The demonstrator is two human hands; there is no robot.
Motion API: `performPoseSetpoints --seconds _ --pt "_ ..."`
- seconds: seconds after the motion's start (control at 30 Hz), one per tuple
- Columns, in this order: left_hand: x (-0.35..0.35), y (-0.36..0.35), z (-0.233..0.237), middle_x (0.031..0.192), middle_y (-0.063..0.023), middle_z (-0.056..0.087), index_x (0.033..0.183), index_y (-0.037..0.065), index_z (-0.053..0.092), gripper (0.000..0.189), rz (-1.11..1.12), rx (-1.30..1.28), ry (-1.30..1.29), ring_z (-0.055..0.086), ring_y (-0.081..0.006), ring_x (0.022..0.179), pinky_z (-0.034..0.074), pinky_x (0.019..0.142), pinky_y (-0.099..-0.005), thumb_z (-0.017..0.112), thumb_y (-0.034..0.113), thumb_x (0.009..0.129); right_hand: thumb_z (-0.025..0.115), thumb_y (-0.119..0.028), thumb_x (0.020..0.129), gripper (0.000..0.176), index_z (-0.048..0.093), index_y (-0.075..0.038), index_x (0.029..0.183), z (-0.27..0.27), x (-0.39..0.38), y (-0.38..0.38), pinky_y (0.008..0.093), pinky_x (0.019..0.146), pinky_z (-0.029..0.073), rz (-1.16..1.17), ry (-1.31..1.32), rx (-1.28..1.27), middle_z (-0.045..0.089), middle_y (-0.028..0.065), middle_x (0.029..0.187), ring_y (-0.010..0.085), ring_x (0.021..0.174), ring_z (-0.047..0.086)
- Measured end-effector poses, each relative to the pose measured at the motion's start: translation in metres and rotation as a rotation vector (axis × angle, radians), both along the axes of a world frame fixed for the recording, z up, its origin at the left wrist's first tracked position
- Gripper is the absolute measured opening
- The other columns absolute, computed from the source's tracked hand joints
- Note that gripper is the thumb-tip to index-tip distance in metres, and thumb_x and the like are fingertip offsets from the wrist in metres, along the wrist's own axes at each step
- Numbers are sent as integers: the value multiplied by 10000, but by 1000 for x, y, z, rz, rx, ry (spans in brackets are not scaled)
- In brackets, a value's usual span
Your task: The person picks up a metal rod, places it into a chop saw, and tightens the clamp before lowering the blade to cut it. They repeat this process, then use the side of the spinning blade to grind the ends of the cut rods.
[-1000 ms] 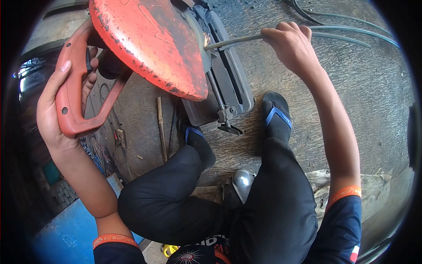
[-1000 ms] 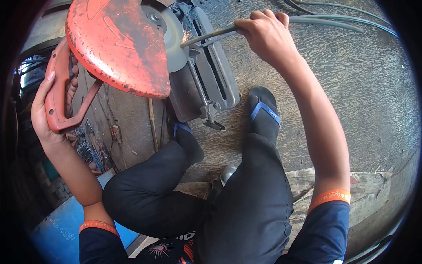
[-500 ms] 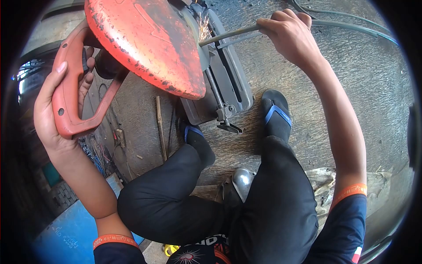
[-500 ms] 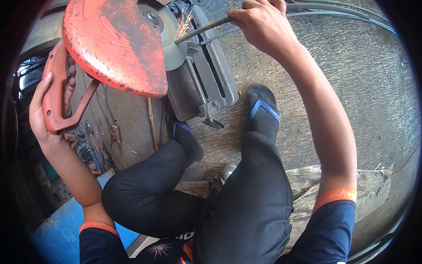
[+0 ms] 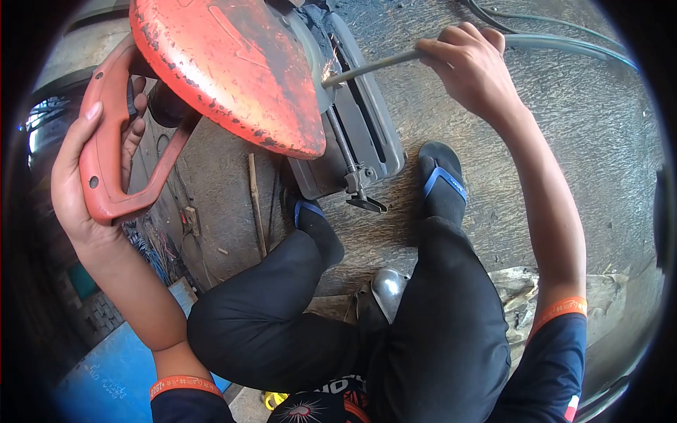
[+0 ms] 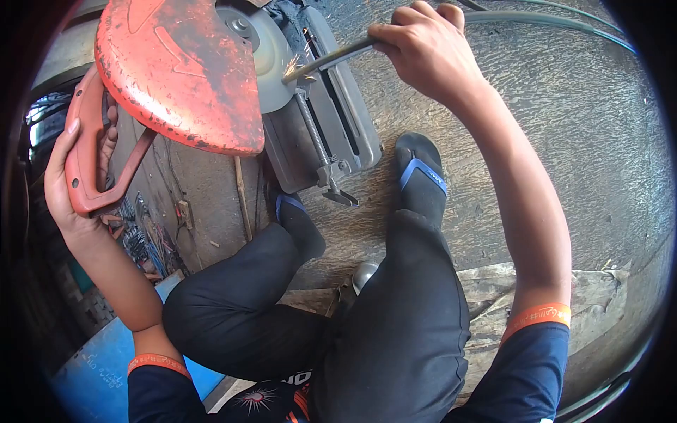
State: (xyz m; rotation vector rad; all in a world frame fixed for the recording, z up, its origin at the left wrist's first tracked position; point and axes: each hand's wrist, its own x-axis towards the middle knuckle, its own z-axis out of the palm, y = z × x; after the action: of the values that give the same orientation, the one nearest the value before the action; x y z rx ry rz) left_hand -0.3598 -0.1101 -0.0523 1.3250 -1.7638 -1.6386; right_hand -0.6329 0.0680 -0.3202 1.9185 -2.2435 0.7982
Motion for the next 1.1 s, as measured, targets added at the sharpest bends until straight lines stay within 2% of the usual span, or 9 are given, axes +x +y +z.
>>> performPoseSetpoints --seconds 0.1,0.17,0.27,0.3,0.47,0.57,0.9,0.97,1.1 --pt "-3 5 -2 1163 -219 596 1316 -89 411 517 20 -11 4 618 -252 1004 506 913 -336 572 165 895 650 -233 866 185 726 -146 1010 -16 -2 17 409 801 410 33 -60 -101 633 38 766 206 810 595" --pt "-4 7 -2 1157 -216 598 1313 -86 415 514 41 -30 8 621 -249 992 509 908 -335 573 168 895 624 -244 884 223 725 -85 1004 -27 5 28 392 678 472 34 -625 211 668 85 722 248 653 616" --pt "-3 6 -3 1139 -211 605 1306 -82 423 508 66 -42 11 626 -241 967 516 890 -330 576 173 895 566 -283 926 307 709 -13 955 -28 27 40 399 604 480 -33 -867 441 657 157 677 266 553 596" --pt "-2 6 -3 1134 -204 606 1303 -92 427 500 51 -38 2 619 -234 984 499 889 -331 562 174 901 549 -298 940 353 677 27 889 -40 38 45 387 580 455 -42 -909 399 628 144 645 219 559 573" --pt "3 1 -2 1089 -197 616 1302 -101 426 487 52 -51 -28 621 -221 963 502 837 -315 548 160 909 483 -365 985 395 587 7 900 -72 80 69 333 550 410 -11 -1351 372 447 32 572 130 572 461" --pt "8 -6 -1 1059 -195 622 1305 -101 419 480 -29 24 -4 630 -221 935 516 804 -298 544 145 912 460 -369 1000 411 592 -11 848 -87 92 75 274 487 348 71 -1647 450 436 -25 581 72 542 410" --pt "0 7 -3 1121 -197 608 1301 -97 428 476 16 -48 11 640 -247 962 528 820 -310 548 144 908 469 -380 993 434 670 3 958 -74 103 56 272 484 340 54 -1631 421 422 -34 563 71 537 407" --pt "0 7 -3 1117 -194 610 1298 -96 433 474 12 -47 12 641 -248 965 528 821 -311 550 145 907 494 -391 974 434 681 0 941 -69 103 51 310 526 393 36 -1398 437 483 11 570 115 556 473" --pt "1 6 -4 1109 -191 615 1293 -95 440 472 25 -46 11 644 -247 960 528 819 -314 553 154 907 518 -394 955 430 678 5 931 -64 105 49 349 577 431 32 -1270 380 532 79 586 167 575 526"
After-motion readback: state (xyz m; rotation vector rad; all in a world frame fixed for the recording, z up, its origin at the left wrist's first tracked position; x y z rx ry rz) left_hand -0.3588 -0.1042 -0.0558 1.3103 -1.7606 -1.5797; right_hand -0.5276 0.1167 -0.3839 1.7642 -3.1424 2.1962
